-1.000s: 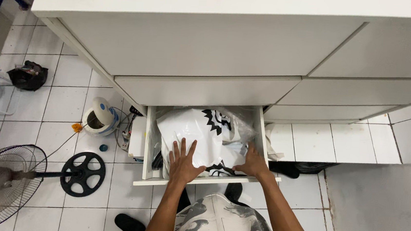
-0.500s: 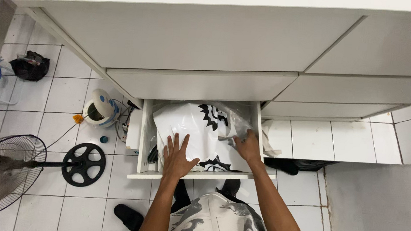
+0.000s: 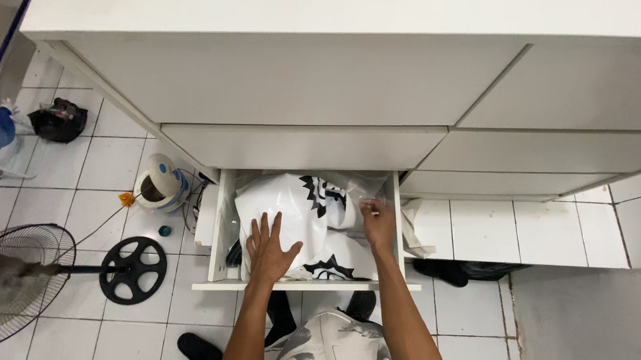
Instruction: The person repeatedly opens a drawer, takes out a clear plastic sheet, and places it on top of a white cabinet. This action is performed multiple times in succession.
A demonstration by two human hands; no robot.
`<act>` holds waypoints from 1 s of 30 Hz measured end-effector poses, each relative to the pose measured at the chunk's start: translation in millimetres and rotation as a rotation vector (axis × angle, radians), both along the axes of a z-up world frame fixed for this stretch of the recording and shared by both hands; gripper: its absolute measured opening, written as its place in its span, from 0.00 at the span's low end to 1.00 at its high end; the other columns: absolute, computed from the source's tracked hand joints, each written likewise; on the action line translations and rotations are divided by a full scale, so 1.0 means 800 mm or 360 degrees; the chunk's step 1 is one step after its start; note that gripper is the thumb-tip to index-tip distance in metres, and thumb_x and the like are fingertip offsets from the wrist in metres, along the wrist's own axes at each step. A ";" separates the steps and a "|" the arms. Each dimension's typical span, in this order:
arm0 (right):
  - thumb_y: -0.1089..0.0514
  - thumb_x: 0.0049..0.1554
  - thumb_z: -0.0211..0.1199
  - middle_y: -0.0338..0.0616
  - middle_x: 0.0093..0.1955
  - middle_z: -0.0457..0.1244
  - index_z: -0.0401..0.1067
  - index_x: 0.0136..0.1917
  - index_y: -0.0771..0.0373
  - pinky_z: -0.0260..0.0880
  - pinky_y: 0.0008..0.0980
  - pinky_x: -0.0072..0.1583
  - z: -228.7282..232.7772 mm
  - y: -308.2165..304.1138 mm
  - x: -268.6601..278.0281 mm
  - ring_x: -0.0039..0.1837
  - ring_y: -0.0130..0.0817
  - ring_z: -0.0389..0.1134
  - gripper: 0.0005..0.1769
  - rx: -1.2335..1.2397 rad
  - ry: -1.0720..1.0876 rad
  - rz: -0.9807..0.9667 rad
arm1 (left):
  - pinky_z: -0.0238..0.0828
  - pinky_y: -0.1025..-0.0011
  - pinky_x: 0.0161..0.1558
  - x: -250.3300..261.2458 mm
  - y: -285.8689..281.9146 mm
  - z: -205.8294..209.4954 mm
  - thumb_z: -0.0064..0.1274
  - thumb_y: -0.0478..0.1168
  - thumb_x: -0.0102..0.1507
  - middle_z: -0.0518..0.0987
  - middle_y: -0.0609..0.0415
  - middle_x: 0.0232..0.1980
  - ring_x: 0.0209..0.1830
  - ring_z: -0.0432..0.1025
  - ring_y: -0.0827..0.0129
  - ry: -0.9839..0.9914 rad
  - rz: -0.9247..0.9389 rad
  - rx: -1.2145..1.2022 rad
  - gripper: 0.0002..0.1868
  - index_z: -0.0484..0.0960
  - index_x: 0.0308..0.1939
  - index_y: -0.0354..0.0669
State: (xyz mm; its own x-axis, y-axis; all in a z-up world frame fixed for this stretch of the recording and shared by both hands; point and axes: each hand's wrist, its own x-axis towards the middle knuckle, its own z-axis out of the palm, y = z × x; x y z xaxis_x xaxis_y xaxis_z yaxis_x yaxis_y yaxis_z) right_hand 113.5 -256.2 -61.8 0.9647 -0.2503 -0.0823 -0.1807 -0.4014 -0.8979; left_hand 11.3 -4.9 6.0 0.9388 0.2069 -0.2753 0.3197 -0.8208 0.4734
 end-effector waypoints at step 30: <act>0.51 0.71 0.48 0.61 0.78 0.57 0.69 0.58 0.55 0.53 0.75 0.79 0.291 0.006 -0.134 0.77 0.64 0.59 0.11 0.2130 -0.1124 0.0655 | 0.66 0.60 0.61 0.104 0.003 0.051 0.45 0.61 0.65 0.78 0.48 0.62 0.56 0.75 0.59 0.0517 0.0114 -0.1470 0.34 0.70 0.70 0.45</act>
